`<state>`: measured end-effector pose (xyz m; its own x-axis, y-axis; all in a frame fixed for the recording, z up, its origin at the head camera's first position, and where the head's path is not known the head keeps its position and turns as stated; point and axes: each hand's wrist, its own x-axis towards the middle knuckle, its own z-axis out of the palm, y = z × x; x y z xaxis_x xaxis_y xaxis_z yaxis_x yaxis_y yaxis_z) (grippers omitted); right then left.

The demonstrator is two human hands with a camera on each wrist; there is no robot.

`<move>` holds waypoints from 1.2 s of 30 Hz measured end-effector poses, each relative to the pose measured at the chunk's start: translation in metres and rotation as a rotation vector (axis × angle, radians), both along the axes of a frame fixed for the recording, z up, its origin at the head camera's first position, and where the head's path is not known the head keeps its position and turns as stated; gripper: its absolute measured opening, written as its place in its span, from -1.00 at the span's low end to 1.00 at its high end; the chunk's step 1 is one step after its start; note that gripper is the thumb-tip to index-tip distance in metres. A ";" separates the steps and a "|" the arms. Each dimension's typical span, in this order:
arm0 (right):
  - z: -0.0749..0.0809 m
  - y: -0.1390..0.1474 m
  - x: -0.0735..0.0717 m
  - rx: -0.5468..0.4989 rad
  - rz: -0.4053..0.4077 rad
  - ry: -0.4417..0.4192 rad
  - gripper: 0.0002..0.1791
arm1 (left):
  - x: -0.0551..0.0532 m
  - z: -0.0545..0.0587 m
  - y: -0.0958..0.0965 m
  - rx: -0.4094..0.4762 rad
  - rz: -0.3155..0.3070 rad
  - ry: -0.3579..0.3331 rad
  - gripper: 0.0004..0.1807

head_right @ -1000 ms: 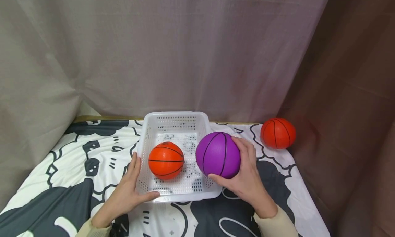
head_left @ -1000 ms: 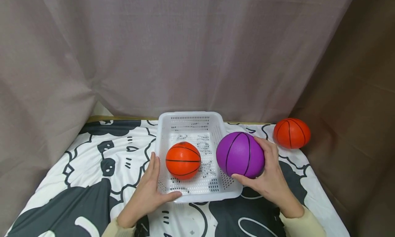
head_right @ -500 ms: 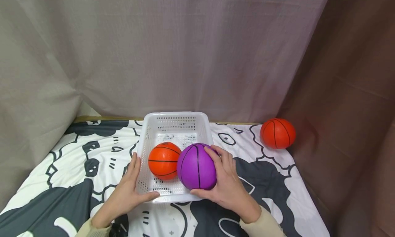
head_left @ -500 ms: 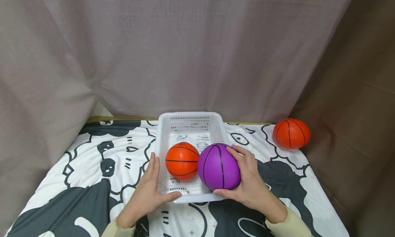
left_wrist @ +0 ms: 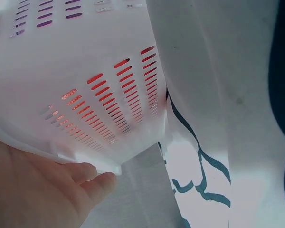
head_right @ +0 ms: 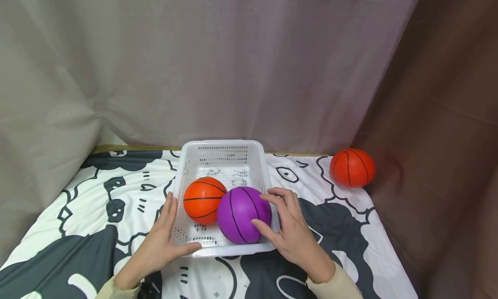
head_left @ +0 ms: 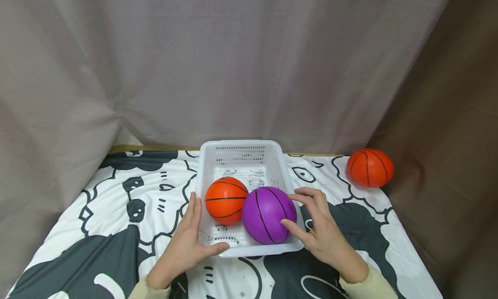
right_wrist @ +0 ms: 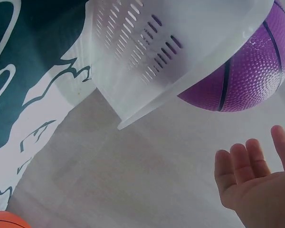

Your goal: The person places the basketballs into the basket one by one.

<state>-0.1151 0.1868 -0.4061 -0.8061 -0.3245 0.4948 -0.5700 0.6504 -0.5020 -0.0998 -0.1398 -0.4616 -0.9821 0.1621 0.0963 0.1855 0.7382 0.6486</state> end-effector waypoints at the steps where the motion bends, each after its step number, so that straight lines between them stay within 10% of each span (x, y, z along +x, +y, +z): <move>1: 0.000 0.000 0.000 -0.003 -0.005 0.006 -0.32 | 0.000 0.000 0.000 0.002 -0.002 0.002 0.45; 20: -0.005 0.009 -0.011 0.014 -0.036 -0.020 0.07 | 0.000 0.001 -0.001 0.012 0.002 0.009 0.46; 31: 0.001 0.101 -0.067 -0.134 -0.465 0.068 0.04 | 0.001 0.001 -0.001 0.009 -0.001 0.019 0.47; 36: -0.007 0.157 -0.096 -0.079 -0.690 -0.097 0.20 | 0.000 -0.001 0.000 0.025 -0.004 0.004 0.49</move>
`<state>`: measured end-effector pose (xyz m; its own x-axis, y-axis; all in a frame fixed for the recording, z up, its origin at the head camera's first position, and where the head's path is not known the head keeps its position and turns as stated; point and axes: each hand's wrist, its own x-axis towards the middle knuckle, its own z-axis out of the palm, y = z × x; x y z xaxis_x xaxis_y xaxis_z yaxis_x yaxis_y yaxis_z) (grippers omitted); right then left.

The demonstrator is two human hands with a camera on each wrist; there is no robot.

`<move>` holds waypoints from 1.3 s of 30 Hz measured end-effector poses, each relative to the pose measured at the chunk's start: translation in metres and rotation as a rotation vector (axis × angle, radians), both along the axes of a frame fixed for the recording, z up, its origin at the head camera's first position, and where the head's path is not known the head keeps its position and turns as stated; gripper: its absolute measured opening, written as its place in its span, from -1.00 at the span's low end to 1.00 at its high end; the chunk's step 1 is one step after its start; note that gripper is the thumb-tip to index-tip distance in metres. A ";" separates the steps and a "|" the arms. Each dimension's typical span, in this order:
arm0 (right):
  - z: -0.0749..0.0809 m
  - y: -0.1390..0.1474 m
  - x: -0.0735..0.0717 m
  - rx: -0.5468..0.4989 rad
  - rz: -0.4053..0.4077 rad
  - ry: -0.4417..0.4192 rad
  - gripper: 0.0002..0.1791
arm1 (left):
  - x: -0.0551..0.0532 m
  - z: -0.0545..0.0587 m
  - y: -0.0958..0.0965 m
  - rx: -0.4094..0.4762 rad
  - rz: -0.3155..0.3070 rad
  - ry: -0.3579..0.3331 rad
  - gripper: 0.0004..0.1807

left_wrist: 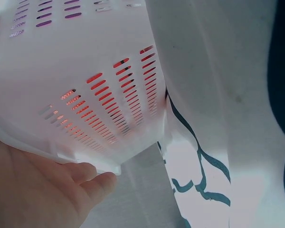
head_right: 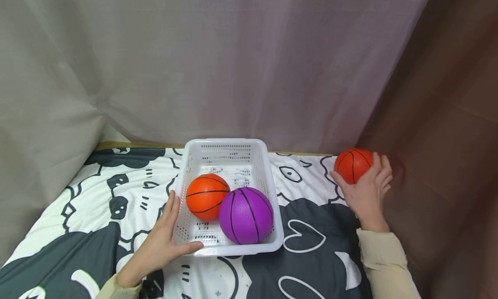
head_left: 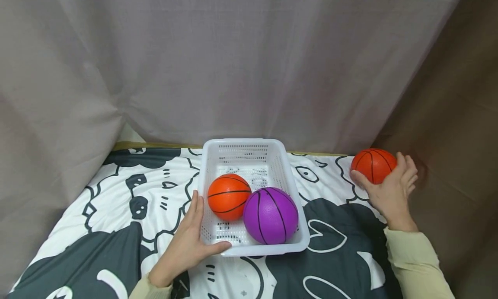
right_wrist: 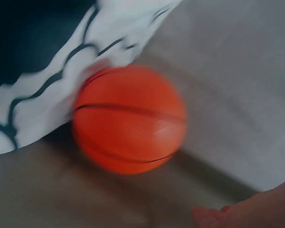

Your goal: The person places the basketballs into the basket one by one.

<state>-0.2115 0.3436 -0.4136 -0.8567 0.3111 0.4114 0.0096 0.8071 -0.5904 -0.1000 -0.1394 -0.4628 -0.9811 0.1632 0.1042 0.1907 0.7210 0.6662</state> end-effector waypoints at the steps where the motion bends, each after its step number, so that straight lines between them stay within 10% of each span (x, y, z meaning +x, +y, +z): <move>1: -0.001 0.010 -0.005 0.003 -0.026 -0.052 0.24 | 0.000 0.000 0.001 0.006 0.000 -0.007 0.49; 14: -0.029 0.053 -0.047 -0.005 -0.087 -0.283 0.41 | -0.004 0.001 -0.002 -0.001 -0.004 0.012 0.49; 39: -0.050 0.066 -0.054 -0.125 -0.067 -0.404 0.33 | -0.001 0.000 -0.001 -0.021 0.005 -0.011 0.49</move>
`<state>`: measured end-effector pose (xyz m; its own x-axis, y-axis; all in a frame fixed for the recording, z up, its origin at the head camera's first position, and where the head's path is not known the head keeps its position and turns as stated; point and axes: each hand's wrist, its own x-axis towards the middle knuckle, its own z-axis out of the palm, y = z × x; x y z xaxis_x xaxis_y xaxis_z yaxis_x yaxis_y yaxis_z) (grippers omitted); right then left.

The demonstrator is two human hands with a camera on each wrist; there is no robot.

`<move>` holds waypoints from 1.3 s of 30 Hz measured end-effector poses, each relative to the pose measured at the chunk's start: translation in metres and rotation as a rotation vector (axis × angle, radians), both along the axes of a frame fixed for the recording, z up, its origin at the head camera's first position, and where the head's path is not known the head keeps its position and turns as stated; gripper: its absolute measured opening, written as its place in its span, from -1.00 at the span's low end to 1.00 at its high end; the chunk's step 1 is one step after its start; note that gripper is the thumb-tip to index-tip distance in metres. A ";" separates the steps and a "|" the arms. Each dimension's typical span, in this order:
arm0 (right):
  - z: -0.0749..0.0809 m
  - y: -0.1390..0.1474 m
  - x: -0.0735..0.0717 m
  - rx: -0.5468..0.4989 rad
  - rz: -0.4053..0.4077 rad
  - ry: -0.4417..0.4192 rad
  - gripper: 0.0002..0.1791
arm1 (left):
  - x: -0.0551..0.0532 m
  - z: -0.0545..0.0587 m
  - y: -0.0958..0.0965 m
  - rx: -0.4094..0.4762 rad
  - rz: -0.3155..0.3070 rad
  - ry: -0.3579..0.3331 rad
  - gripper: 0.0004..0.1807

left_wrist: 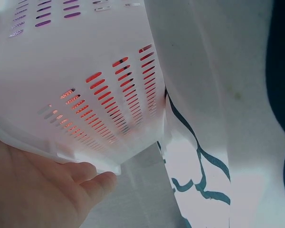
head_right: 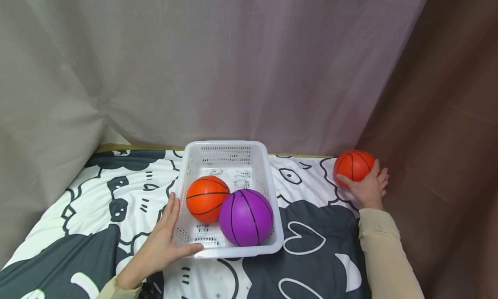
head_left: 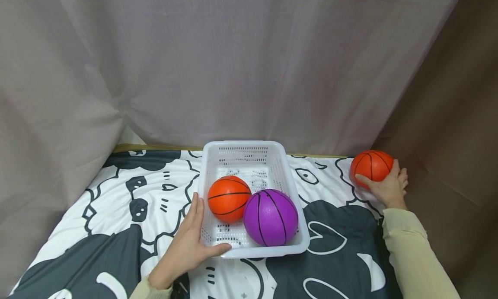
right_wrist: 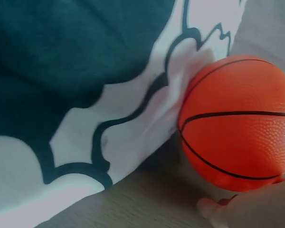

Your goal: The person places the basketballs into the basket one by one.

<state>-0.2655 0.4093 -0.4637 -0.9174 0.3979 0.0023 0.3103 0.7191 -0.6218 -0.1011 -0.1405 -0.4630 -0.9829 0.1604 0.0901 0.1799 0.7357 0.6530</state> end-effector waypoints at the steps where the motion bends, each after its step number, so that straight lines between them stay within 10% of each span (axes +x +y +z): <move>1: -0.002 0.000 0.000 -0.002 -0.002 0.006 0.31 | 0.000 0.000 0.000 0.003 0.003 -0.006 0.48; 22: -0.012 -0.005 0.013 -0.131 -0.112 0.164 0.20 | 0.001 0.001 0.001 0.015 0.011 -0.030 0.46; 39: 0.029 -0.061 0.016 -0.134 0.040 0.291 0.16 | 0.001 0.001 0.000 -0.001 0.008 -0.026 0.48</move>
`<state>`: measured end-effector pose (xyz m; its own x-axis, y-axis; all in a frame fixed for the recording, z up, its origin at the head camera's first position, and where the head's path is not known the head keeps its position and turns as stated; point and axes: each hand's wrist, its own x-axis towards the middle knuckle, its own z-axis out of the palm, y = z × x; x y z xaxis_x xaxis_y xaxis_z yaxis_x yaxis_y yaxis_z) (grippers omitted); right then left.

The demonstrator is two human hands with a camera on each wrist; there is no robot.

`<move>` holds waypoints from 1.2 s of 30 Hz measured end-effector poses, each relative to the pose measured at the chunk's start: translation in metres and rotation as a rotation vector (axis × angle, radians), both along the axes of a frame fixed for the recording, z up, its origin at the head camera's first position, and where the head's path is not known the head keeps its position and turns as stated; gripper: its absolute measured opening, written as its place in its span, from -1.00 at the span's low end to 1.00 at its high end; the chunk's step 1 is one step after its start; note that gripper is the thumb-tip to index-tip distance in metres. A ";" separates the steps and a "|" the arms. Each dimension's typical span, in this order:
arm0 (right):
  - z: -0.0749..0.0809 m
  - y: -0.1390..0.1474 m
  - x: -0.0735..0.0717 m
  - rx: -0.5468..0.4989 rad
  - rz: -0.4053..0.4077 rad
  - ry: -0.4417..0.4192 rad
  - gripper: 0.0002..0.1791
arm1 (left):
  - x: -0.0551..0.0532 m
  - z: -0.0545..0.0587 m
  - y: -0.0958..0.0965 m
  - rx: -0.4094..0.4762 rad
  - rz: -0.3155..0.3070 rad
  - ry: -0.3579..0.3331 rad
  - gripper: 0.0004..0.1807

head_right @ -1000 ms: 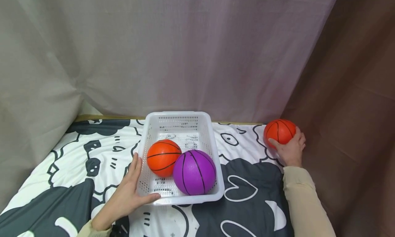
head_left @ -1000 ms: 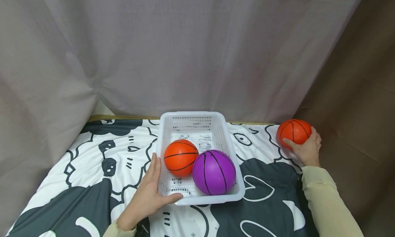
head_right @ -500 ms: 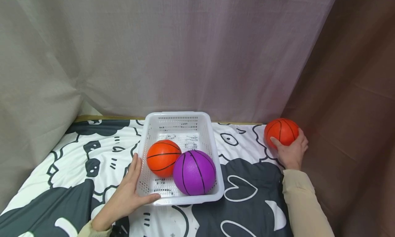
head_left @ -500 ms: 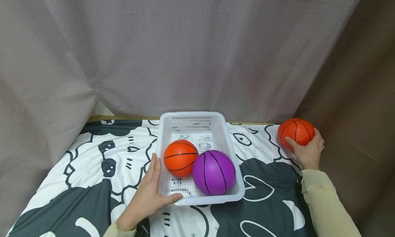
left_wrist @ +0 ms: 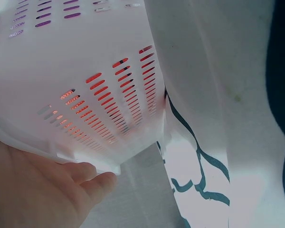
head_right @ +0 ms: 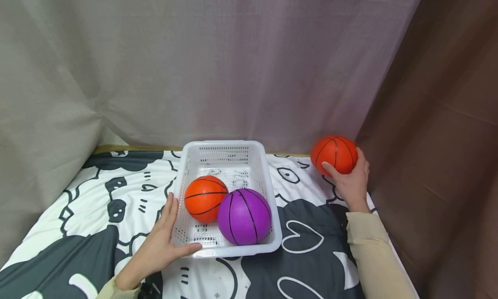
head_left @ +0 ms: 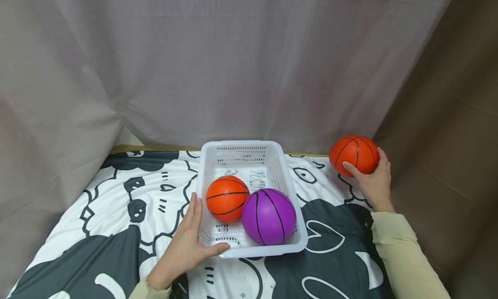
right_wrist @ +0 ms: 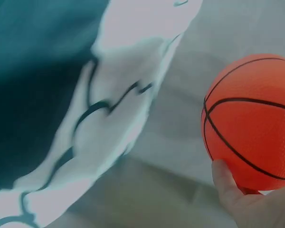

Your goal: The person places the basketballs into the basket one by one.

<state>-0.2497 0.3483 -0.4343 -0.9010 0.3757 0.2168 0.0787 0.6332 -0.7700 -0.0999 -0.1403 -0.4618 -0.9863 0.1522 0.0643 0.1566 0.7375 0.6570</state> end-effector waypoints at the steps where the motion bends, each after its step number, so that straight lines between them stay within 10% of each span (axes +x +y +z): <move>1: 0.003 -0.006 0.000 0.003 0.020 0.018 0.16 | 0.000 0.000 0.000 0.000 -0.001 0.001 0.47; 18: 0.036 -0.114 0.015 0.083 0.390 0.202 0.10 | 0.000 0.000 -0.002 -0.006 0.004 -0.010 0.48; 27: 0.045 -0.136 0.038 0.189 0.564 0.069 0.16 | 0.000 0.000 -0.001 0.016 -0.005 -0.019 0.46; 36: 0.056 -0.120 0.056 0.245 0.494 0.111 -0.14 | -0.001 0.000 -0.001 0.012 -0.009 -0.002 0.47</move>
